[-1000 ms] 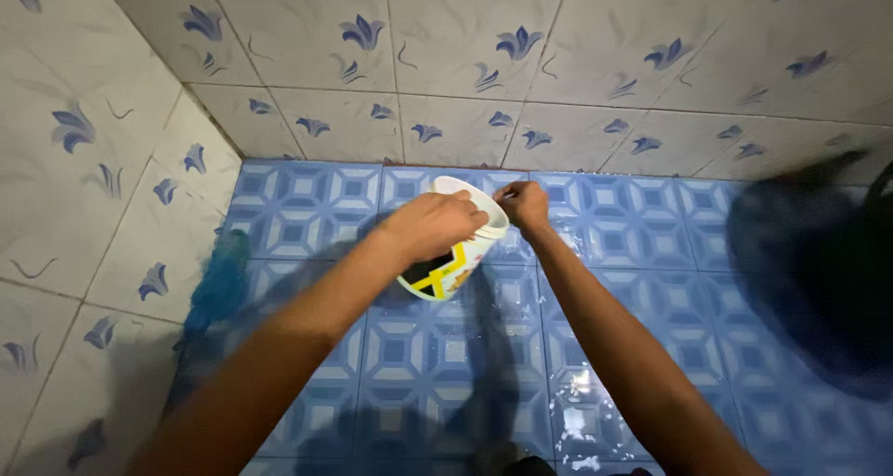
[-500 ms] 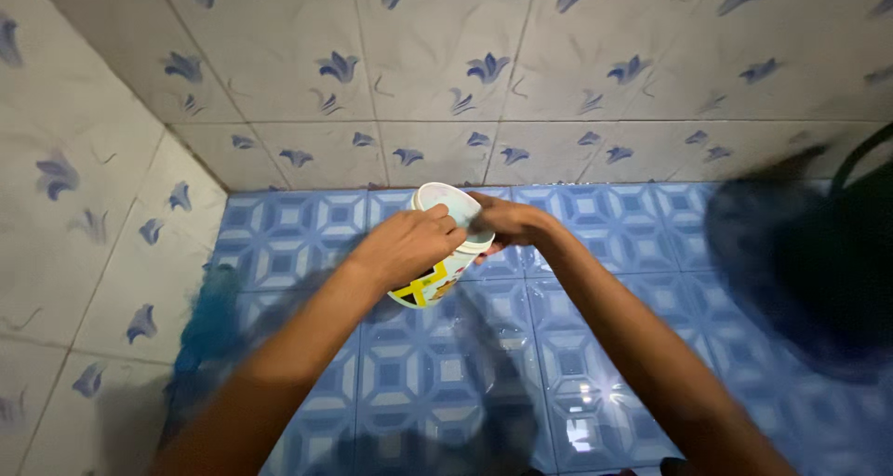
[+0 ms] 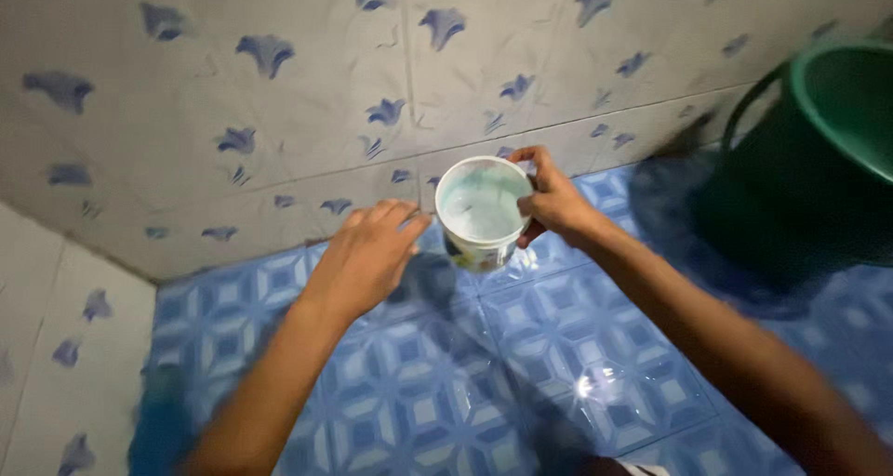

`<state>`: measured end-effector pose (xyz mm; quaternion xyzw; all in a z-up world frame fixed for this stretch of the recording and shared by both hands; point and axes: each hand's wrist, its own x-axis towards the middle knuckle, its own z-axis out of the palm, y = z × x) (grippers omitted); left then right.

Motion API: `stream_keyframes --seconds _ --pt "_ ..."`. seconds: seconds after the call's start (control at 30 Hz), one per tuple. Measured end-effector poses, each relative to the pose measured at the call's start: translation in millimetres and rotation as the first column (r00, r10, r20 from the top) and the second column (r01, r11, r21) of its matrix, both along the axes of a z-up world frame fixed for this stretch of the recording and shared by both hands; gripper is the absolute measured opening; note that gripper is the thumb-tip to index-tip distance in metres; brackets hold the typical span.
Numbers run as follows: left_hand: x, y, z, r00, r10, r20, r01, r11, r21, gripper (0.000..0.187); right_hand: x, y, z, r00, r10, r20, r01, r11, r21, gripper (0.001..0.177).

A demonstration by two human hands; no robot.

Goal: The person fills a green bucket with water from a wall tap using a mug, then scoops water from the bucket to pour onto the floor. They open a container, scoop a white powder with a spoon, and sprinkle it onto the wet floor. Finally, they scrub the floor tiles with their hand.

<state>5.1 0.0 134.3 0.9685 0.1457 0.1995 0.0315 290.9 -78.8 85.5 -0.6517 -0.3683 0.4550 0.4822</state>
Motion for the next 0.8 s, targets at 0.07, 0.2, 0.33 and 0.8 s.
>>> stream_keyframes --seconds 0.07,0.2,0.33,0.8 --pt "10 2 11 0.999 0.026 -0.034 -0.026 0.999 -0.021 0.03 21 -11 25 0.983 -0.05 0.177 0.033 0.995 0.095 0.068" --pt "32 1 28 0.999 0.038 -0.012 -0.039 0.999 -0.031 0.027 62 -38 75 0.827 -0.182 0.532 0.158 0.983 0.09 0.059" --pt "61 -5 41 0.999 0.024 0.047 -0.022 0.999 -0.038 0.03 107 -66 124 0.709 -0.294 0.641 0.294 0.949 0.111 0.057" --pt "155 -18 86 0.993 0.114 0.027 -0.115 0.993 0.026 0.067 366 -172 142 -0.125 -0.33 0.935 0.56 0.755 0.342 0.048"
